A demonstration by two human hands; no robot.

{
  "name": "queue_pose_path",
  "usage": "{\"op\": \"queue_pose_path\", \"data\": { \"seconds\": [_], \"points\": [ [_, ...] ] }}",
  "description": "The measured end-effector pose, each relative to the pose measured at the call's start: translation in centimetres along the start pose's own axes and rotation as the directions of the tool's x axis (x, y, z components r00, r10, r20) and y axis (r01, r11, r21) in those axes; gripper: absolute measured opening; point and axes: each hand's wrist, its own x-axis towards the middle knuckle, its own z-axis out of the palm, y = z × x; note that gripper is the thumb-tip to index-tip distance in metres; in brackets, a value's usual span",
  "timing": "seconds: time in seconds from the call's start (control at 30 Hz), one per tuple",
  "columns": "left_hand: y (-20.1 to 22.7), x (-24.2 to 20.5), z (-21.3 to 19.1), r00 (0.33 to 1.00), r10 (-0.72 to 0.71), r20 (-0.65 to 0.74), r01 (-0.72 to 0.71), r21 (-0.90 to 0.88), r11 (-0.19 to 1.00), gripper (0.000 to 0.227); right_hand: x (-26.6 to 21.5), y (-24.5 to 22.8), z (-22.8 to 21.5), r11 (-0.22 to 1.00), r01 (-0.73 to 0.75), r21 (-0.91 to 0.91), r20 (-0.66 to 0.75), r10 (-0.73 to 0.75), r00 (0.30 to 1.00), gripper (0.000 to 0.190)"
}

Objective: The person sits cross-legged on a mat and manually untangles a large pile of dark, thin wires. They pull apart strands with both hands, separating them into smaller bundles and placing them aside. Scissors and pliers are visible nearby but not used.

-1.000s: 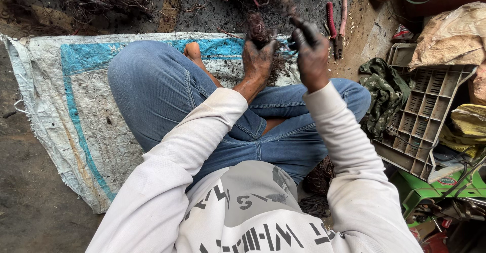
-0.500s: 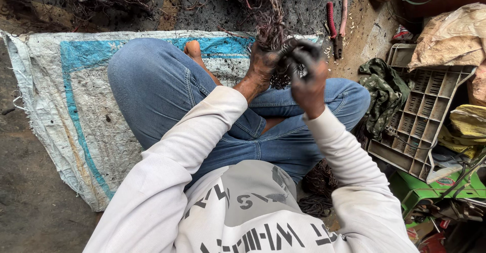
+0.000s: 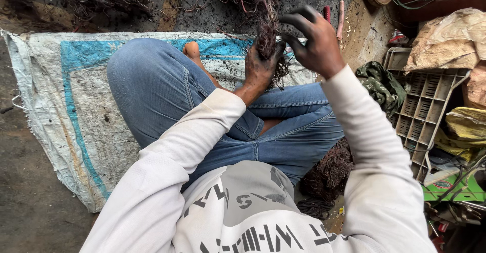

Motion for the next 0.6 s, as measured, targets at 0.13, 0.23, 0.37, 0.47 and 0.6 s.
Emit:
{"op": "queue_pose_path", "data": {
  "seconds": [0.13, 0.23, 0.37, 0.47, 0.6],
  "points": [
    [-1.1, -0.3, 0.7, 0.996, 0.048, -0.072, -0.026, 0.271, 0.962, 0.043, 4.3, 1.8, 1.1, 0.996, -0.039, -0.079, 0.198, 0.054, 0.979, 0.028],
    [-1.3, -0.6, 1.2, 0.996, 0.024, -0.091, 0.018, 0.438, 0.899, 0.046, 6.3, 3.6, 1.6, 0.943, -0.255, -0.212, 0.229, 0.302, 0.925, 0.026],
    [-1.2, -1.4, 1.4, 0.993, 0.092, -0.074, -0.044, 0.493, 0.869, 0.056, 7.6, 5.7, 1.7, 0.906, -0.388, -0.167, 0.278, 0.421, 0.863, 0.032],
    [-1.5, -2.1, 1.7, 0.991, 0.132, -0.018, -0.103, 0.522, 0.847, 0.07, 7.8, 6.7, 2.9, 0.923, -0.359, -0.142, 0.385, 0.385, 0.839, 0.042],
    [-2.4, -2.0, 2.2, 0.997, 0.072, 0.032, -0.076, 0.628, 0.774, 0.086, 8.6, 8.0, 3.0, 0.878, -0.478, -0.015, 0.466, 0.43, 0.773, 0.038]
  ]
}}
